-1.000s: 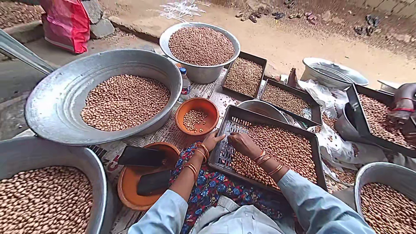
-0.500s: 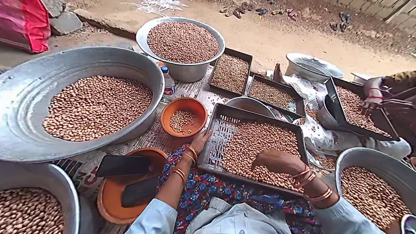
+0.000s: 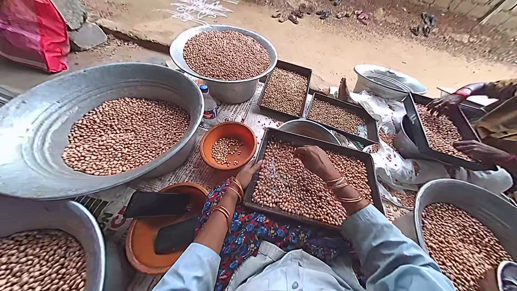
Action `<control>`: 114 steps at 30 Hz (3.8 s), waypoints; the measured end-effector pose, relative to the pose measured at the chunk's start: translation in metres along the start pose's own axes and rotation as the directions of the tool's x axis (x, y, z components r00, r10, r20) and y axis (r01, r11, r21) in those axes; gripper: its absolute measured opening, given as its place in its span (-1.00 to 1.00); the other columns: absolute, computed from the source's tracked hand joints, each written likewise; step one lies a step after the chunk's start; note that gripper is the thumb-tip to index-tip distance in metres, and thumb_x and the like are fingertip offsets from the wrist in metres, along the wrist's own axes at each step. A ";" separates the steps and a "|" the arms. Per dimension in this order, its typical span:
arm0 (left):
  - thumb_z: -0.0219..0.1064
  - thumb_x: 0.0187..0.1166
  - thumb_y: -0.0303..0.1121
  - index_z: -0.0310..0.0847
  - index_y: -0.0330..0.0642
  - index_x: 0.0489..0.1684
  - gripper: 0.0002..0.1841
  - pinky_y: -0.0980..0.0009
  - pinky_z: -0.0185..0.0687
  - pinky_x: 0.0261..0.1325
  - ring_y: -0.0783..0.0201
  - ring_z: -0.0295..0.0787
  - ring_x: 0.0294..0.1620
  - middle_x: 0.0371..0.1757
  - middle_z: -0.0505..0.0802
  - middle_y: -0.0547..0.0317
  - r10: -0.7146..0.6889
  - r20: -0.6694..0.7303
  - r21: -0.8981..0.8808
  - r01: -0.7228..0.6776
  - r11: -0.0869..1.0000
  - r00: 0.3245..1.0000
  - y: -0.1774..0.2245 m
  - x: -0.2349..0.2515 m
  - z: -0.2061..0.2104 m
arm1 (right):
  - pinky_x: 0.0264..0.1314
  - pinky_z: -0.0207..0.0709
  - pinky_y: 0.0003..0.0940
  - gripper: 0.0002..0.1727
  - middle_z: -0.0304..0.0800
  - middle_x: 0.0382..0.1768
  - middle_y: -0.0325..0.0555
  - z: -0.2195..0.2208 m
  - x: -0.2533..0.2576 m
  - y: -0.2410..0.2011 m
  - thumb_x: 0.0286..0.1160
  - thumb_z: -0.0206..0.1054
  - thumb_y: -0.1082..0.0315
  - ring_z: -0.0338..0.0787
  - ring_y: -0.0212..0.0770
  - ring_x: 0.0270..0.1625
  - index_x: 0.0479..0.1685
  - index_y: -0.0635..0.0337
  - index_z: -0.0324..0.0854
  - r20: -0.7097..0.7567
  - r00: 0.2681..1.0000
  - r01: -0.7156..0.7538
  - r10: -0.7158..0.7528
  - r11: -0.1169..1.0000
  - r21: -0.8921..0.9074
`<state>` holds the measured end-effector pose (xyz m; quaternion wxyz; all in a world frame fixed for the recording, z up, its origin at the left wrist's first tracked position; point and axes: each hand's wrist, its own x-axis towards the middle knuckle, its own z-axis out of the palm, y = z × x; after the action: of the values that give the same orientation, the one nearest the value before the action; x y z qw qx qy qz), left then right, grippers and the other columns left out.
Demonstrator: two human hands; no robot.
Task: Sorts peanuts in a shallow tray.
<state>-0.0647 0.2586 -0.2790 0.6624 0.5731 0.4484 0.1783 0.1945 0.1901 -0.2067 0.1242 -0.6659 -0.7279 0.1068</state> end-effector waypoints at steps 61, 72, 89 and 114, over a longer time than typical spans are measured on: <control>0.01 0.90 -0.09 0.31 -0.28 0.69 -0.46 0.11 0.47 0.53 0.09 0.64 0.44 0.50 0.64 -0.23 0.038 0.029 0.025 -0.038 0.999 0.999 -0.007 0.012 -0.004 | 0.16 0.60 0.27 -0.66 0.84 -0.01 0.27 -0.028 0.000 -0.030 0.78 0.19 0.24 0.83 0.28 0.12 0.30 0.25 0.66 0.153 0.943 -0.276 0.295 0.952 -0.134; 0.01 0.90 -0.10 0.35 -0.25 0.64 -0.49 0.21 0.58 0.31 0.20 0.69 0.18 0.32 0.71 -0.14 0.037 0.024 0.005 -0.037 0.999 0.999 -0.008 0.011 -0.003 | 0.11 0.66 0.16 -0.79 0.91 -0.17 0.05 0.015 0.020 -0.032 0.64 0.29 0.34 0.88 0.08 -0.05 0.00 0.19 0.82 0.113 0.993 -0.039 0.027 0.994 0.106; 0.06 0.88 -0.11 0.31 -0.27 0.69 -0.46 0.15 0.52 0.47 0.13 0.68 0.36 0.46 0.67 -0.21 0.066 0.048 -0.013 -0.065 0.998 0.997 -0.013 0.017 -0.006 | 0.00 0.70 0.14 -0.81 0.91 -0.28 0.01 0.011 0.081 -0.035 0.54 0.48 0.25 0.90 0.02 -0.17 -0.17 0.19 0.84 -0.068 0.993 0.100 -0.092 0.987 0.129; 0.04 0.88 -0.10 0.39 -0.23 0.61 -0.51 0.18 0.59 0.21 0.18 0.70 0.07 0.22 0.73 -0.14 0.052 0.036 0.036 -0.054 0.998 0.998 -0.008 0.014 -0.004 | -0.09 0.67 0.19 -0.88 0.91 -0.32 0.03 -0.011 0.060 -0.037 0.53 0.47 0.32 0.88 0.08 -0.21 -0.23 0.15 0.88 -0.134 0.991 0.034 -0.026 0.998 0.059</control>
<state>-0.0630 0.2692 -0.2919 0.6545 0.5999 0.4246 0.1774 0.1585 0.2467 -0.1819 0.1945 -0.6562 -0.7244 0.0825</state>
